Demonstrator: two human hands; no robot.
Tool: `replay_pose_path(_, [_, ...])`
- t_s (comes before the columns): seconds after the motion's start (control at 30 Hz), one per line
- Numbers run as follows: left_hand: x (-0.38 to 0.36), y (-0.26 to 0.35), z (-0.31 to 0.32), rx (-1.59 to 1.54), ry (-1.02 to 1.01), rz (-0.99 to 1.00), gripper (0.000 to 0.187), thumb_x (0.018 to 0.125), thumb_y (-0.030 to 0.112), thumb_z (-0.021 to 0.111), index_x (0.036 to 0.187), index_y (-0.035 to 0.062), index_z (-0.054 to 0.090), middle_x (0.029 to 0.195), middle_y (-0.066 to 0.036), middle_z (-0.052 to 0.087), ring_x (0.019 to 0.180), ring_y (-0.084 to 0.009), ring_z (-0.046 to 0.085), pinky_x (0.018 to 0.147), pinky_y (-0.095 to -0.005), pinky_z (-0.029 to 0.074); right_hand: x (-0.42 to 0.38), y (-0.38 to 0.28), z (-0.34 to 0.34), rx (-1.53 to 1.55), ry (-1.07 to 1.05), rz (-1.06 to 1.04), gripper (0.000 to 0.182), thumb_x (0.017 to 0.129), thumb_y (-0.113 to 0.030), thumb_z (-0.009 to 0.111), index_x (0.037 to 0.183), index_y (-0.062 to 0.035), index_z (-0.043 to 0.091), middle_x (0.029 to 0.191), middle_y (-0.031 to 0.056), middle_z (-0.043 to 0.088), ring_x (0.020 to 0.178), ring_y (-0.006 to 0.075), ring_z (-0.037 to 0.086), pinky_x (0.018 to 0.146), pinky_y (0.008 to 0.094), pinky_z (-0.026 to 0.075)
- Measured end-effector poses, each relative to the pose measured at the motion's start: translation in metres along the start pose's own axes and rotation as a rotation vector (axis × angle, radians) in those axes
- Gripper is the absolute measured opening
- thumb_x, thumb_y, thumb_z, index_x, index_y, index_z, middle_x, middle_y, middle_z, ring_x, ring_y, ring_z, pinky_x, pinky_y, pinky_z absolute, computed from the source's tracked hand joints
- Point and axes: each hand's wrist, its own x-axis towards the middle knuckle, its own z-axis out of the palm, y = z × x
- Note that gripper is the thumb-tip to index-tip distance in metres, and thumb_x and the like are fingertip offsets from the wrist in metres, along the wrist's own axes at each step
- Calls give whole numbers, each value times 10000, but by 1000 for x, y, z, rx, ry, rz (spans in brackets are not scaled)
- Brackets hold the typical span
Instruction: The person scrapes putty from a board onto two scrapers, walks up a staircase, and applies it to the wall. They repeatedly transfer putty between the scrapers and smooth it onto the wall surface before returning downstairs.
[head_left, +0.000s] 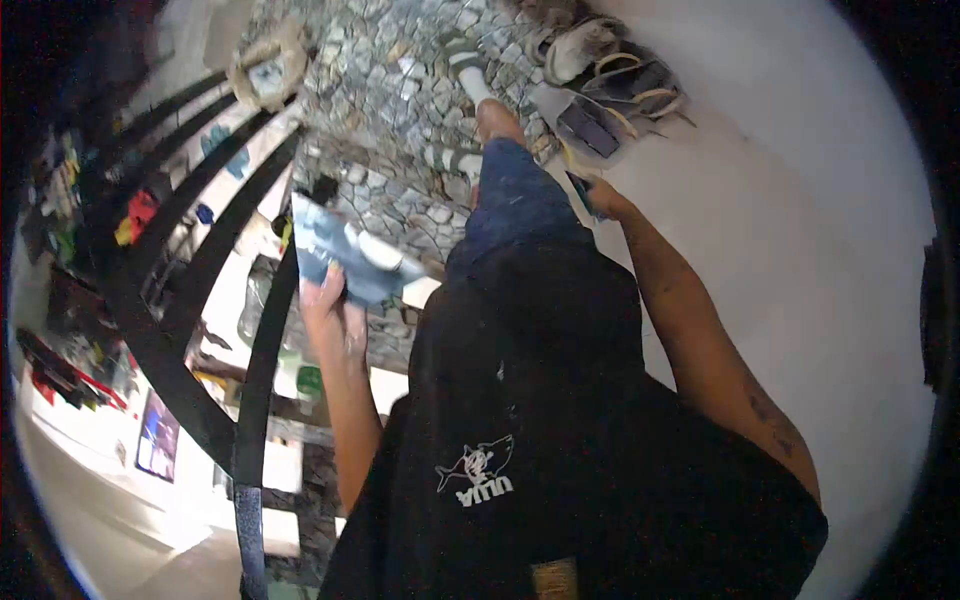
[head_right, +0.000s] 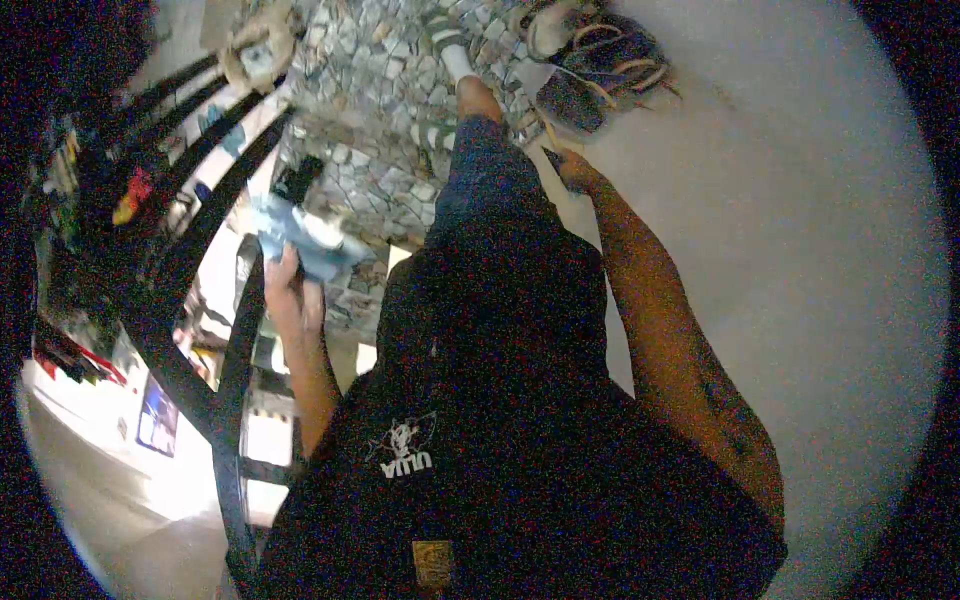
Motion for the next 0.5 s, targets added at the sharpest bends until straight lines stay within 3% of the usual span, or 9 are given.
replay_pose_path(0.13, [64,8,46,-175,-126,-138,430,811,-61,525,1225,-46,407,1129,-127,530,1019,-207,536,931,-345,407,-42,-172,-67,448,113,195,653,675,75,424,1305,-97,409,763,47,550,533,143,479,441,284,377])
replay_pose_path(0.2, [97,6,62,-203,-102,-148,313,792,-69,561,1099,-43,501,996,-103,592,883,-193,590,809,-320,475,-9,-204,-99,727,18,5,652,689,106,433,1311,-84,386,780,31,546,558,103,470,487,266,409])
replay_pose_path(0.3, [149,2,82,-137,-104,-248,315,777,-16,623,1075,-11,520,947,-65,593,808,-161,584,726,-296,485,-19,-368,-134,929,-176,-160,631,694,130,476,1296,-41,396,881,15,567,673,68,522,599,244,453])
replay_pose_path(0.33, [159,5,88,-97,-82,-280,318,775,-12,628,1076,0,525,943,-53,591,807,-155,581,725,-291,481,-22,-415,-134,850,-220,-217,668,684,142,488,1315,-49,380,909,9,574,668,52,524,596,246,458])
replay_pose_path(0.4, [179,20,101,-12,-27,-326,326,770,-4,638,1078,21,533,935,-31,588,804,-144,575,724,-280,475,-26,-490,-120,642,-247,-414,752,622,154,482,1334,-56,363,1032,33,548,857,103,527,775,274,432])
replay_pose_path(0.43, [174,14,107,-130,-32,-201,334,771,-1,632,1088,41,535,946,-6,581,835,-134,564,761,-271,458,-32,-525,-112,510,-252,-506,789,591,157,476,1341,-57,357,1099,45,530,964,129,515,868,286,402])
replay_pose_path(0.47, [186,14,98,-383,-185,-161,386,773,14,627,1142,25,516,1026,-14,572,911,-140,550,820,-284,435,-32,-568,-105,290,-278,-654,817,550,148,461,1336,-50,359,1199,56,473,1113,151,412,964,289,290])
replay_pose_path(0.5, [203,27,95,-514,-205,-105,425,776,23,621,1180,17,491,1076,-30,562,969,-155,538,862,-298,419,-32,-611,-99,87,-280,-811,847,509,139,447,1332,-43,361,1300,66,416,1263,172,309,1060,291,178])
